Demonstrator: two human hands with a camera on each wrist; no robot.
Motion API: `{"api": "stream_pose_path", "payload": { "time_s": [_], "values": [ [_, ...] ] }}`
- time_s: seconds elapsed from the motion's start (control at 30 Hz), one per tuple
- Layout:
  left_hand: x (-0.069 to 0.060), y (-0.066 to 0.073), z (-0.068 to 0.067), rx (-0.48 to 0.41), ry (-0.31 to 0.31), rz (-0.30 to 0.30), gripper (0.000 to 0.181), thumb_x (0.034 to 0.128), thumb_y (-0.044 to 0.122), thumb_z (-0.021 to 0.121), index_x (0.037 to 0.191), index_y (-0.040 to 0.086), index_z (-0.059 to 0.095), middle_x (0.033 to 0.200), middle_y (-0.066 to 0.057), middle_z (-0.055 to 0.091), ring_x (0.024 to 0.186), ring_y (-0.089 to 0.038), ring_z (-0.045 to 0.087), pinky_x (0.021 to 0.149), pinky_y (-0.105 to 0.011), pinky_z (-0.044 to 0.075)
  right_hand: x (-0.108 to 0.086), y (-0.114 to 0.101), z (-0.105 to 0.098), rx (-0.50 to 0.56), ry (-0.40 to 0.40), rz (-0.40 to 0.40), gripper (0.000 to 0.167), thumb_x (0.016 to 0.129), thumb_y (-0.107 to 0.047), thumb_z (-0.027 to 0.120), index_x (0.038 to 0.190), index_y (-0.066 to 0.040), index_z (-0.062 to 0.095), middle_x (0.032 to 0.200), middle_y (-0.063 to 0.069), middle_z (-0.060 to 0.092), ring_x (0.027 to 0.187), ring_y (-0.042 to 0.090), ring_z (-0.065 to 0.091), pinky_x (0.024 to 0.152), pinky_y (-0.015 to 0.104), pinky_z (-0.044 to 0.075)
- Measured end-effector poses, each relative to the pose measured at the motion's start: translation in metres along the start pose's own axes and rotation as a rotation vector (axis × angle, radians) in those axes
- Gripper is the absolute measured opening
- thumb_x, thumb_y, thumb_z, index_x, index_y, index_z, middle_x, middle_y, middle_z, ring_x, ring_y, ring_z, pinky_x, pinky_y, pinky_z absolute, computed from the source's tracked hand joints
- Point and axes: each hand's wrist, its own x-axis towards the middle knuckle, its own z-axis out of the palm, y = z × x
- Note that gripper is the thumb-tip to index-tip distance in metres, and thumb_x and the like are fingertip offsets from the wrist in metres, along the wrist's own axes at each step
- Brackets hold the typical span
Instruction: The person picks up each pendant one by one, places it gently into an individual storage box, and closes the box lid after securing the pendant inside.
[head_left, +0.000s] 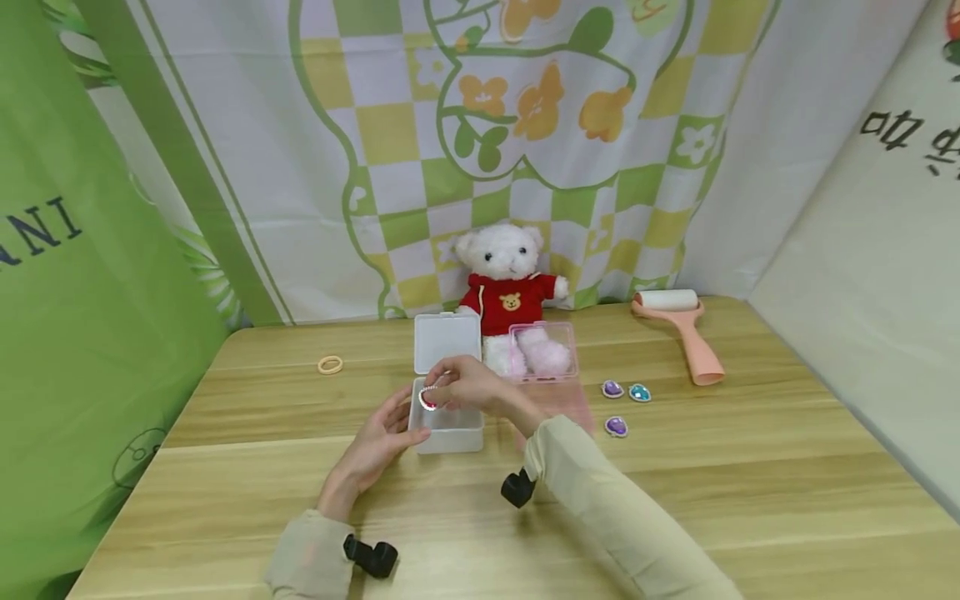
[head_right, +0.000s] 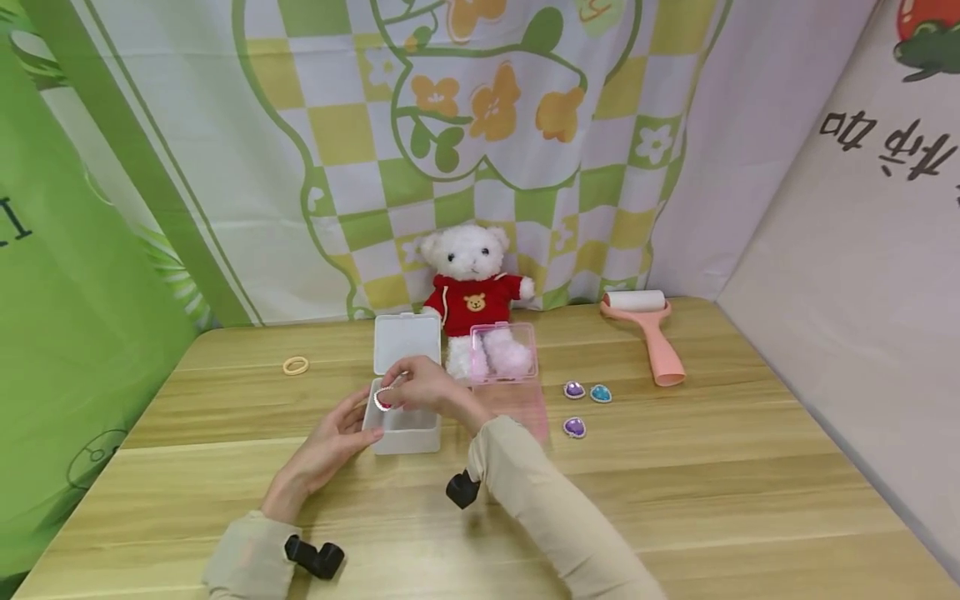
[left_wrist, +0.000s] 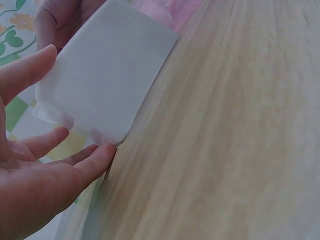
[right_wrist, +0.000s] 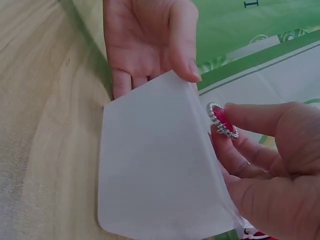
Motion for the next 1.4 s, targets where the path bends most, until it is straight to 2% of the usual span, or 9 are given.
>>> {"api": "stream_pose_path", "payload": {
  "time_s": [0.17, 0.33, 0.57, 0.77, 1.03, 1.2, 1.4],
  "values": [
    [0.001, 0.0, 0.001, -0.005, 0.009, 0.001, 0.079, 0.0848, -0.003, 0.065, 0.151, 0.004, 0.022, 0.15, -0.028, 0.027, 0.138, -0.04, 0.027, 0.109, -0.046, 0.031, 0.004, -0.002, -0.001, -0.119, -0.061, 0.015, 0.02, 0.085, -0.007, 0.07, 0.101, 0.001, 0.062, 0.08, 0.004, 0.064, 0.075, 0.013, 0.059, 0.068, 0.031, 0.054],
    [0.0, -0.001, 0.001, 0.0, 0.014, 0.003, 0.081, 0.084, -0.002, 0.066, 0.151, 0.003, 0.021, 0.149, -0.029, 0.028, 0.137, -0.04, 0.028, 0.109, -0.046, 0.032, 0.008, -0.001, 0.001, -0.186, -0.087, 0.03, 0.017, 0.085, -0.004, 0.069, 0.1, 0.001, 0.062, 0.078, 0.003, 0.064, 0.073, 0.014, 0.058, 0.07, 0.034, 0.054],
    [-0.001, 0.0, 0.0, -0.018, 0.003, -0.012, 0.081, 0.0849, -0.001, 0.066, 0.151, 0.005, 0.02, 0.151, -0.027, 0.025, 0.138, -0.039, 0.027, 0.11, -0.046, 0.03, 0.01, -0.002, 0.006, -0.284, -0.1, 0.017, 0.015, 0.082, 0.001, 0.07, 0.096, 0.002, 0.063, 0.072, 0.002, 0.063, 0.062, 0.012, 0.054, 0.058, 0.025, 0.049],
    [0.0, 0.0, -0.001, -0.023, -0.01, -0.018, 0.081, 0.0866, -0.001, 0.065, 0.152, 0.006, 0.018, 0.152, -0.026, 0.023, 0.138, -0.038, 0.029, 0.108, -0.044, 0.033, 0.013, -0.004, 0.01, -0.47, -0.11, 0.034, 0.017, 0.078, 0.002, 0.072, 0.093, 0.0, 0.065, 0.065, -0.001, 0.057, 0.058, 0.011, 0.05, 0.053, 0.02, 0.042],
    [0.0, 0.0, 0.001, -0.021, -0.001, -0.016, 0.08, 0.0859, -0.002, 0.065, 0.152, 0.005, 0.019, 0.151, -0.028, 0.024, 0.137, -0.04, 0.028, 0.109, -0.045, 0.032, 0.014, -0.004, 0.016, -0.708, -0.102, -0.006, 0.014, 0.074, -0.001, 0.071, 0.088, -0.005, 0.069, 0.076, 0.0, 0.06, 0.072, 0.014, 0.05, 0.062, 0.021, 0.041],
    [0.0, 0.001, 0.001, -0.025, -0.013, -0.016, 0.081, 0.0862, -0.002, 0.064, 0.152, 0.003, 0.017, 0.152, -0.029, 0.022, 0.138, -0.041, 0.027, 0.109, -0.046, 0.03, 0.015, -0.004, 0.019, -0.763, -0.088, -0.005, 0.014, 0.075, -0.002, 0.072, 0.088, -0.007, 0.071, 0.081, 0.001, 0.063, 0.077, 0.016, 0.051, 0.066, 0.024, 0.042],
    [-0.001, 0.002, 0.0, -0.015, -0.013, -0.018, 0.08, 0.0868, -0.001, 0.064, 0.152, 0.003, 0.017, 0.152, -0.029, 0.022, 0.138, -0.041, 0.026, 0.109, -0.047, 0.03, 0.016, -0.004, 0.021, -0.78, -0.075, -0.001, 0.015, 0.073, 0.0, 0.072, 0.085, -0.008, 0.072, 0.075, -0.001, 0.063, 0.072, 0.015, 0.052, 0.062, 0.022, 0.042]
  ]
}}
